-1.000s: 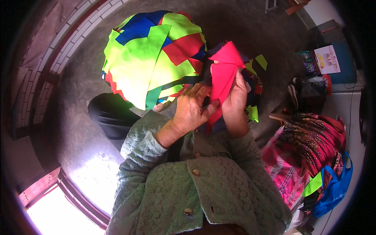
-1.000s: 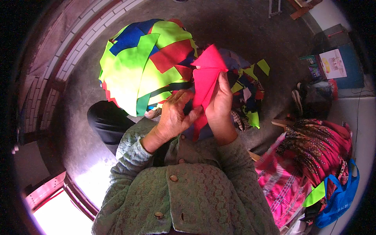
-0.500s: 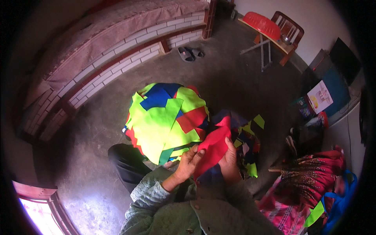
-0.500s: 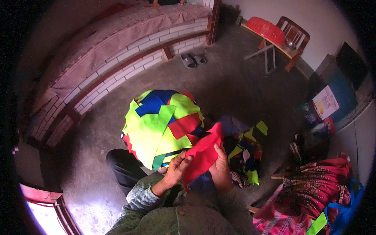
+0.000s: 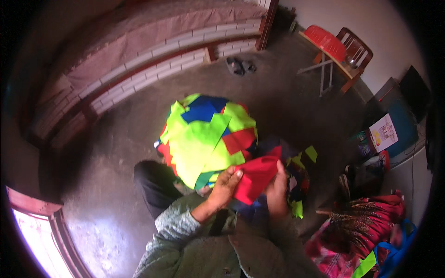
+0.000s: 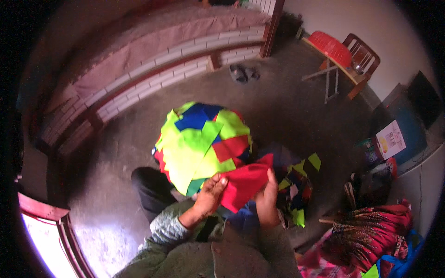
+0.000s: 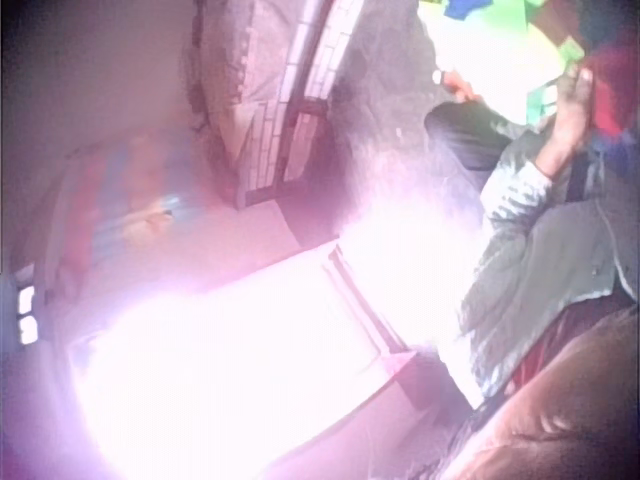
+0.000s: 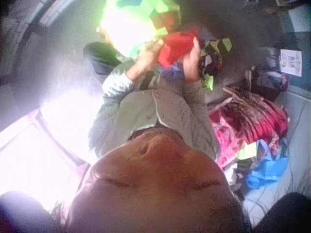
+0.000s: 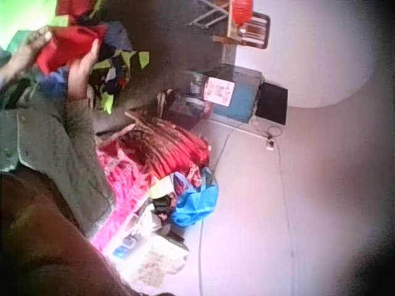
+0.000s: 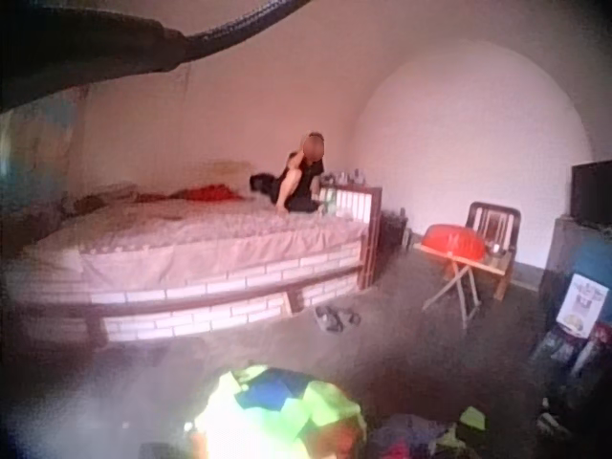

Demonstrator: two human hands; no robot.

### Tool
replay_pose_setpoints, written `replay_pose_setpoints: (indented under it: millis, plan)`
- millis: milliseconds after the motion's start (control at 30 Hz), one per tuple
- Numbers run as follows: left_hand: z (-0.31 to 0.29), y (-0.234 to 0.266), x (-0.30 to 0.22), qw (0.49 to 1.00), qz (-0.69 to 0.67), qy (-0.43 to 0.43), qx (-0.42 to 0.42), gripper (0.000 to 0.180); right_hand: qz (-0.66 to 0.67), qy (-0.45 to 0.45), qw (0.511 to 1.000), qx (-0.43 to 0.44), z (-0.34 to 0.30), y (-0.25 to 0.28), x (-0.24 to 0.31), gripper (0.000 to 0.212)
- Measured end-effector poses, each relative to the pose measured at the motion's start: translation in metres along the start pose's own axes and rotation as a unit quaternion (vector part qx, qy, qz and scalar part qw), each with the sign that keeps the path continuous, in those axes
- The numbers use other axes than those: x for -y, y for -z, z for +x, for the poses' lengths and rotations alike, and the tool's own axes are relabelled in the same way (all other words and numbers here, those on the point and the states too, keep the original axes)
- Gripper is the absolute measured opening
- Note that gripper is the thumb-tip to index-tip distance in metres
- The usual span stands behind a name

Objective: The person sits on the floor and assembles a spherical object by attaching colorful fabric pieces to its surface. They repeatedly pick up individual pieces, press them onto the ball, and adjust their placement by hand.

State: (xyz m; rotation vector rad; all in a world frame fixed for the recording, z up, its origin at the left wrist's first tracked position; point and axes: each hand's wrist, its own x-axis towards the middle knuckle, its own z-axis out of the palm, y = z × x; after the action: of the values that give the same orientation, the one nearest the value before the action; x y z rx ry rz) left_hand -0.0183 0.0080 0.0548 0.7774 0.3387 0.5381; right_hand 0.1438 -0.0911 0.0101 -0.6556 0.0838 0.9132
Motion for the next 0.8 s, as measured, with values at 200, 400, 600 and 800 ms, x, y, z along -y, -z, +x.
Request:
replay_pose_setpoints:
  millis: [200, 400, 600, 800]
  plan:
    - [-0.012, -0.013, -0.011, 0.974, 0.173, -0.119, 0.083, 0.01, 0.17, -0.072, 0.978, 0.1, 0.004, 0.016, 0.008, 0.043]
    - [-0.012, -0.005, -0.011, 0.971, 0.199, -0.09, 0.096, 0.013, 0.145, -0.032, 0.979, 0.14, 0.011, 0.021, 0.007, 0.04]
    - [-0.014, 0.002, -0.021, 0.98, 0.175, -0.069, 0.06, 0.021, 0.057, 0.008, 0.998, 0.01, 0.017, -0.024, 0.012, 0.032]
    - [-0.019, -0.017, -0.033, 0.963, 0.219, -0.154, -0.015, 0.015, -0.032, 0.073, 0.997, 0.001, 0.024, -0.036, 0.005, 0.029]
